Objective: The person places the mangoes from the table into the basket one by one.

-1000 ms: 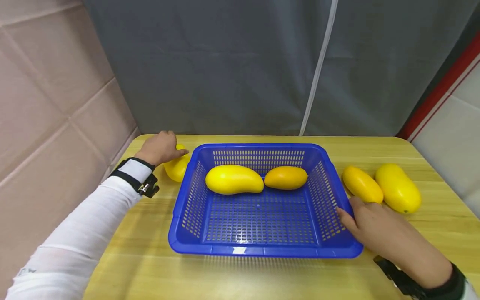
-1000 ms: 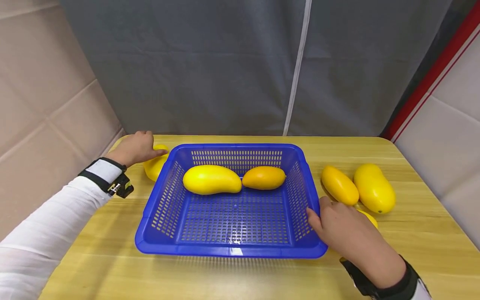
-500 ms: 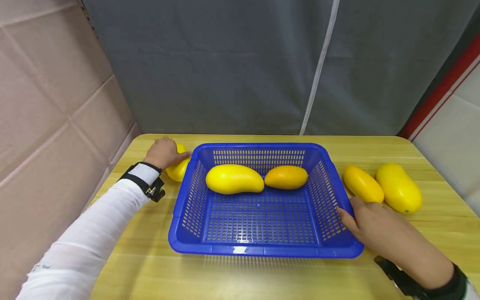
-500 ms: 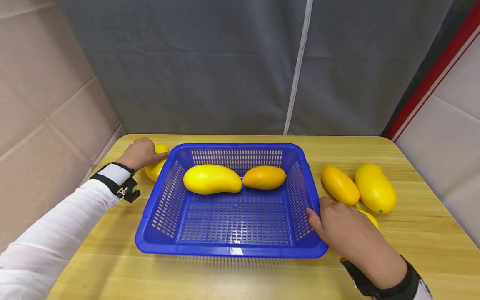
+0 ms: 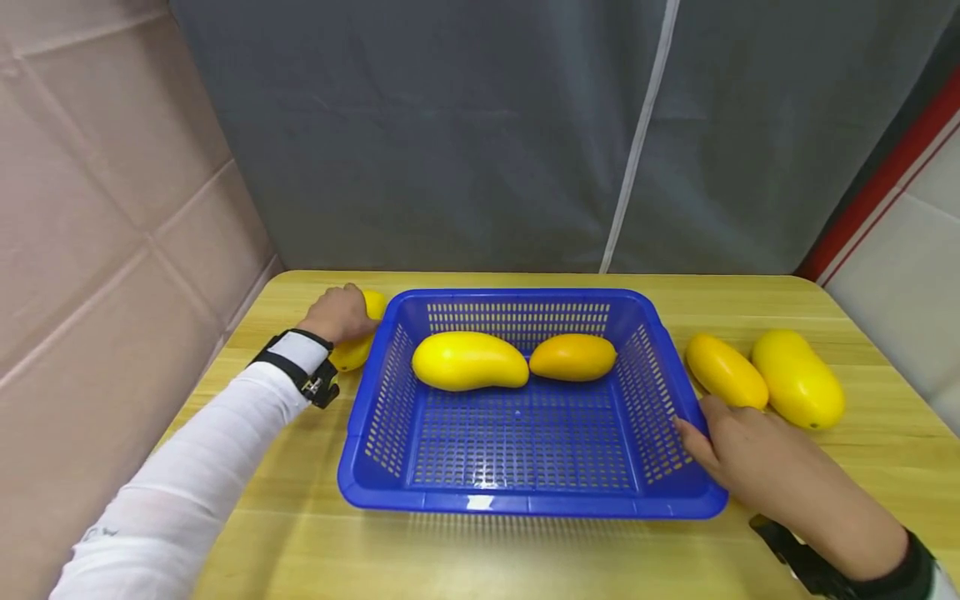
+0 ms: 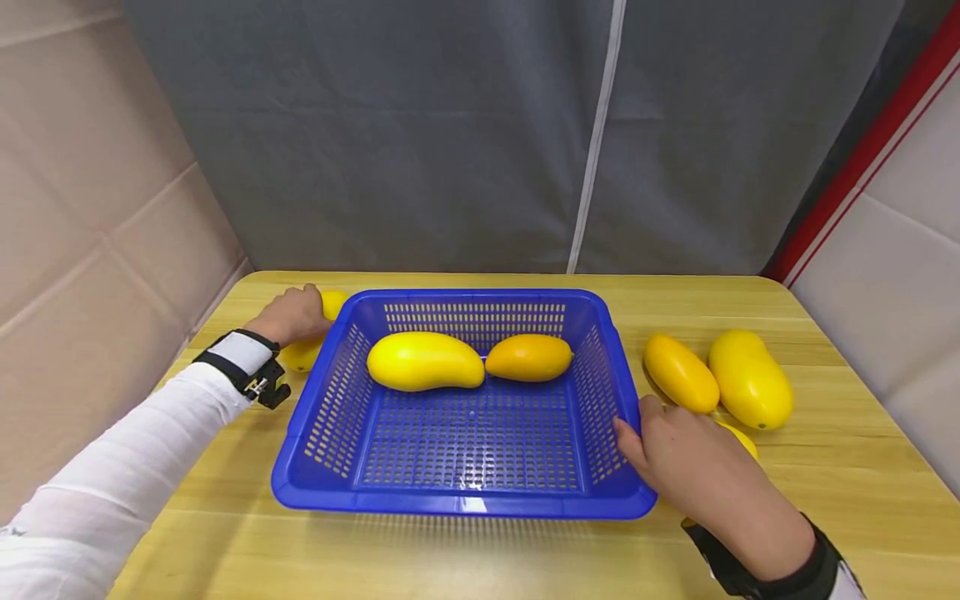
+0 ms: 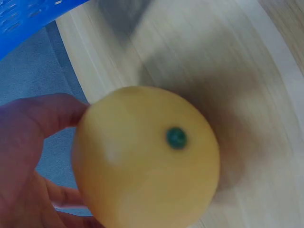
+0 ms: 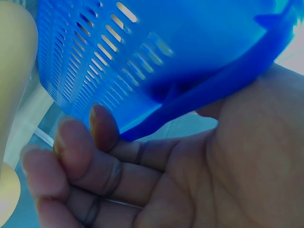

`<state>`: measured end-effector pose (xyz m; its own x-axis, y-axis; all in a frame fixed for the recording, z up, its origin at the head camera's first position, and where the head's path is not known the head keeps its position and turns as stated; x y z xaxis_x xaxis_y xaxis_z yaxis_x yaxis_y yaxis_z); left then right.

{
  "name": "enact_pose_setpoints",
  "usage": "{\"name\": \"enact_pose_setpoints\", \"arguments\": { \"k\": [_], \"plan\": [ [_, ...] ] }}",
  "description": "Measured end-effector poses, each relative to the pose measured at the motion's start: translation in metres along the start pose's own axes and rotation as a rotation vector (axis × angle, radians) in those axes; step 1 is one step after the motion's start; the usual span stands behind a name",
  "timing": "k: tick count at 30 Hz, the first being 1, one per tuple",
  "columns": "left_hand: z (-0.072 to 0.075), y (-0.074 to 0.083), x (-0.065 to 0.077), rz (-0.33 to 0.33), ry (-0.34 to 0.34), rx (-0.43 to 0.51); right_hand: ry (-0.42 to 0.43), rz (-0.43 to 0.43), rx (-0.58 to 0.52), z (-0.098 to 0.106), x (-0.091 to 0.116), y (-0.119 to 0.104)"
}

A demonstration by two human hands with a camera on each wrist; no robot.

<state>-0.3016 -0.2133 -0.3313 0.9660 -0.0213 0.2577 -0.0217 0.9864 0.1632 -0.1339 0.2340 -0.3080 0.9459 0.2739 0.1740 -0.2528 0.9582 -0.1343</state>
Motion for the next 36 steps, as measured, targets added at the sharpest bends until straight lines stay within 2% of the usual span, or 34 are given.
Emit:
{"name": "enact_pose_setpoints", "arguments": {
  "k": [8, 14, 18, 26, 31, 36],
  "plan": [
    [-0.005, -0.008, 0.001, 0.006, -0.028, 0.016, 0.009, 0.004, 0.01, 0.001, 0.0, 0.0],
    [-0.006, -0.016, 0.001, -0.002, -0.016, 0.025, 0.013, 0.002, 0.002, 0.0, 0.001, -0.001],
    [-0.005, -0.02, 0.003, 0.011, 0.014, -0.006, 0.005, -0.004, -0.006, -0.001, 0.001, -0.001],
    [0.006, -0.022, 0.01, -0.003, 0.225, -0.13, -0.009, -0.013, -0.009, -0.001, 0.0, -0.001],
    [0.019, -0.02, 0.016, -0.03, 0.346, -0.148, 0.009, -0.005, -0.006, 0.0, 0.0, -0.001],
    [0.039, -0.011, 0.024, -0.067, 0.459, -0.156, 0.014, -0.004, -0.004, 0.0, 0.0, 0.0]
  ]
}}
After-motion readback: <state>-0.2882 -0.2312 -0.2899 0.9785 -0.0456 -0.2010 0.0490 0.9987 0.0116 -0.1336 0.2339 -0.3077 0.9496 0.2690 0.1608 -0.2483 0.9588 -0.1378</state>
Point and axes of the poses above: each hand's wrist, its own x-axis away from the middle knuckle, its own z-axis out of the back of the hand, y = z × x, the point moved 6 cm from there along -x, towards the middle knuckle, and after that the axes turned 4 degrees about -y, right-handed, at the moved point
